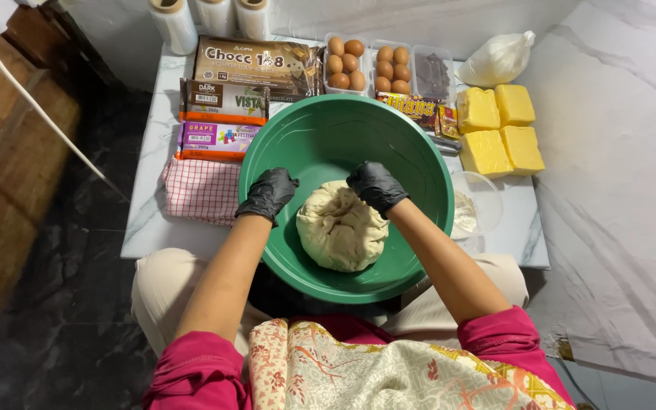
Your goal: Kneading a ball of dough in a large green bowl on a table surrounded by baking ingredients.
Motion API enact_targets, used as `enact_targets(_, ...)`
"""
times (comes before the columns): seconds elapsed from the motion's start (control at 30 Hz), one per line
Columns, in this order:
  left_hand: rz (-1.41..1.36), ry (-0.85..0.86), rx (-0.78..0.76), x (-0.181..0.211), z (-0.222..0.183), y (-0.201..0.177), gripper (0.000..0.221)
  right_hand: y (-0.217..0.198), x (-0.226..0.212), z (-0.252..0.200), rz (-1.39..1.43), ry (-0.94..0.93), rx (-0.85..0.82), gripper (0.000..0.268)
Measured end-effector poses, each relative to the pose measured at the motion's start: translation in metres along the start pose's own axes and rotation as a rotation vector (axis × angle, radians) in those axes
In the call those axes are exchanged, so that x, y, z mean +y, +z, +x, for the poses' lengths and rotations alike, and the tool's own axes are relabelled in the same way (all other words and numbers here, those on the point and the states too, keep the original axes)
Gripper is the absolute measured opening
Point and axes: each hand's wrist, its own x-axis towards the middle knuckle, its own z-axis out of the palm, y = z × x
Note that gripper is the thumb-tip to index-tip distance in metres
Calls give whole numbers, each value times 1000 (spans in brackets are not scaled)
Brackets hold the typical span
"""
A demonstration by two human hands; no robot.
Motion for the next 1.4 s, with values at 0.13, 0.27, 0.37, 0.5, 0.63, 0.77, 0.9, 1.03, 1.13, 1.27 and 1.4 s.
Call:
enact_targets(0.13, -18, -2, -10, -2, 5, 5, 32, 15, -5, -14, 18, -12, -11, 14)
enact_targets(0.27, -41, 5, -46, -5, 14, 14, 32, 29, 0, -37, 75, -24, -28, 14)
enact_targets(0.37, -56, 11, -60, -8, 17, 18, 32, 34, -5, -40, 112, -39, -34, 14)
enact_targets(0.5, -72, 13, -63, -9, 17, 21, 33, 39, -28, -28, 171, -82, -38, 14)
enact_targets(0.63, -87, -6, -73, -8, 22, 23, 34, 41, -42, -21, 214, -111, -64, 14)
enact_targets(0.77, -100, 15, -91, -8, 21, 24, 35, 25, -32, -32, 274, -132, -57, 15)
enact_targets(0.9, -112, 42, -98, -14, 16, 23, 36, -2, -9, -46, 331, -162, -40, 15)
enact_targets(1.03, 85, 125, -331, 28, -48, 9, 31, -31, 15, -68, 562, 41, -91, 17)
enact_targets(1.13, 66, 335, -409, 25, -32, 44, 18, -19, 22, -65, 628, 119, -224, 24)
enact_targets(1.27, 111, 422, -354, 34, -22, 61, 17, -5, 18, -52, 407, 68, -341, 19)
enact_targets(1.4, 202, 600, -181, 28, 9, 108, 24, -5, 13, -53, 290, 51, -375, 19)
